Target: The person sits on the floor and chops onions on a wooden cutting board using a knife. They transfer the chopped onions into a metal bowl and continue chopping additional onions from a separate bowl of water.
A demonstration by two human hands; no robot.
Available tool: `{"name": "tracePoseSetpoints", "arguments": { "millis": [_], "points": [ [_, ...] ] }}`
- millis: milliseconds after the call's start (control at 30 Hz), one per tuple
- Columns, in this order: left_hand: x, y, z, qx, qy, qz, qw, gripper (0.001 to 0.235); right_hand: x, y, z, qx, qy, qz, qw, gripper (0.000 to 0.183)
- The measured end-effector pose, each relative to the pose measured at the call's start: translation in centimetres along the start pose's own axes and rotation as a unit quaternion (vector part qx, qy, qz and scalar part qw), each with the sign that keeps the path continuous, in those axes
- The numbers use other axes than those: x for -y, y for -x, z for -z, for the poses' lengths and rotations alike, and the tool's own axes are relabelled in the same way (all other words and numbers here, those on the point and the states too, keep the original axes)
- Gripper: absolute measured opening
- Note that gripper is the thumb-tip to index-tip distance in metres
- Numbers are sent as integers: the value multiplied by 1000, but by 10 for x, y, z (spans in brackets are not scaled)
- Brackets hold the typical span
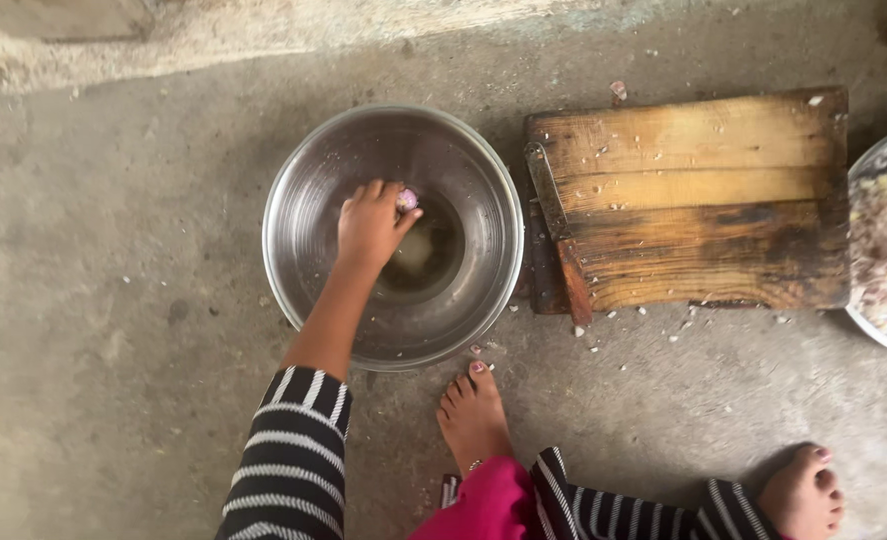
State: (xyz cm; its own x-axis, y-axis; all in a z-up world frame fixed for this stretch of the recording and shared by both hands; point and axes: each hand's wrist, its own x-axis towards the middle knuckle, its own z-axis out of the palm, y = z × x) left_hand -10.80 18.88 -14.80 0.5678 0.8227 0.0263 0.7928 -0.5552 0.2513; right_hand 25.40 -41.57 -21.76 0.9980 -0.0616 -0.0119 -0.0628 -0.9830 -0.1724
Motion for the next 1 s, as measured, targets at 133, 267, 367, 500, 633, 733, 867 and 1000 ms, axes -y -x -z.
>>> {"name": "tracePoseSetpoints", "arguments": {
  "millis": [133,267,367,500,633,733,867,1000],
  "points": [
    [-13,-10,-16,-2,-78,0,997,49,188,-61,44,-26,5,236,971,38],
    [-17,-14,-9,23,-84,7,996,42,395,-78,63,-31,-51,564,823,25],
    [-22,-16,10,-82,-28,22,996,37,472,-34,56,73,-195,568,796,17],
    [-26,-30,34,-278,460,146,830,31,498,52,56,225,-275,560,748,27],
    [-9,-40,42,-214,739,294,567,33,497,95,87,10,-125,753,646,57],
    [2,-40,39,-156,733,323,578,35,482,90,112,137,-213,695,673,43],
    [1,-14,29,-80,482,269,830,38,422,89,118,116,-173,602,771,38],
    [-10,9,18,14,-75,51,996,51,374,108,102,293,-105,445,839,51]
  ]
}}
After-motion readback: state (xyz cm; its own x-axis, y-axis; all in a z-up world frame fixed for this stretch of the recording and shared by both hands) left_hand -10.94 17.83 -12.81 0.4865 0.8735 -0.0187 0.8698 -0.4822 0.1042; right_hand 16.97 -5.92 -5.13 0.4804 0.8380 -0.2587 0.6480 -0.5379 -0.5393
